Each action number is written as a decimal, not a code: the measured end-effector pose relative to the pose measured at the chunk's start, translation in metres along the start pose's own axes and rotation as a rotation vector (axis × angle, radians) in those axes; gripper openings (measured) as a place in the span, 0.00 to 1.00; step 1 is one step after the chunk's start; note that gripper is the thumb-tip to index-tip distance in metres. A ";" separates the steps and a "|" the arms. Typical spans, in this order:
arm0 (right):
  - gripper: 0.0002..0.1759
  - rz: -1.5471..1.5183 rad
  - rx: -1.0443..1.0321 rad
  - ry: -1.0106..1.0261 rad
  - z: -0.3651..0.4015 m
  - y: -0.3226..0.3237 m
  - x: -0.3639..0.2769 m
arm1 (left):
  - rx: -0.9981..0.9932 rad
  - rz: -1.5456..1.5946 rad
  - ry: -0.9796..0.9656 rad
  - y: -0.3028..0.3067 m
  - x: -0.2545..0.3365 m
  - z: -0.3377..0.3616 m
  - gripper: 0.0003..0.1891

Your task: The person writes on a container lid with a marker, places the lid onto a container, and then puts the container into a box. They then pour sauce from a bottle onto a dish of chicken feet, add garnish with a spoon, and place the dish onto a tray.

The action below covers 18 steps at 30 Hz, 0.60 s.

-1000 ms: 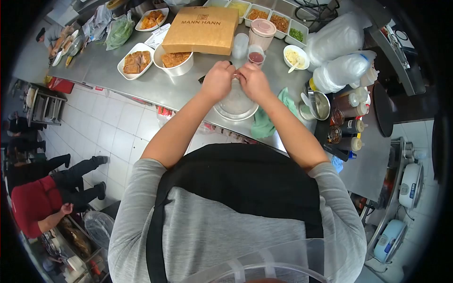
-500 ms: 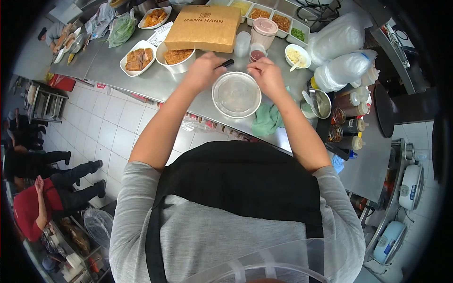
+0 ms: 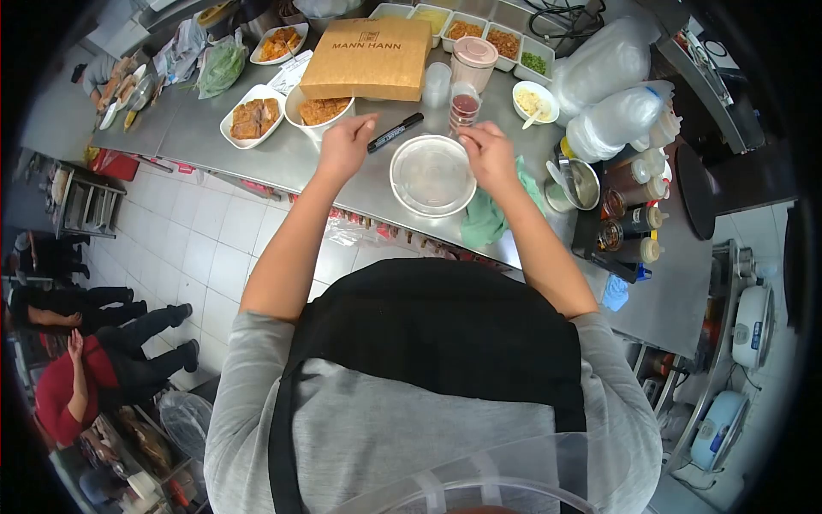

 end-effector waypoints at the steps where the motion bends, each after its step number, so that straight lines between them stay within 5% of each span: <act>1: 0.06 0.035 -0.016 -0.061 0.001 0.008 -0.004 | 0.017 -0.137 -0.023 0.014 0.012 0.005 0.12; 5: 0.05 0.152 -0.056 -0.081 0.004 -0.001 -0.006 | -0.052 -0.330 -0.252 -0.019 0.067 0.008 0.07; 12: 0.04 0.182 -0.042 -0.035 0.007 -0.014 -0.002 | -0.077 -0.520 -0.383 -0.048 0.061 0.011 0.06; 15: 0.05 0.121 -0.116 -0.060 -0.001 -0.016 0.010 | -0.221 -0.345 -0.212 -0.046 0.038 0.001 0.07; 18: 0.06 0.099 -0.128 0.032 -0.009 -0.012 0.001 | -0.191 -0.334 -0.247 -0.028 0.050 -0.007 0.08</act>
Point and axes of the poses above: each hand's wrist, its own z-axis away from the middle knuckle, its own y-axis out of the back of the hand, x = y × z, the point moved 10 cm from there along -z, towards the middle knuckle, and after that the axes turned 13 degrees about -y, right-handed, at the moved point
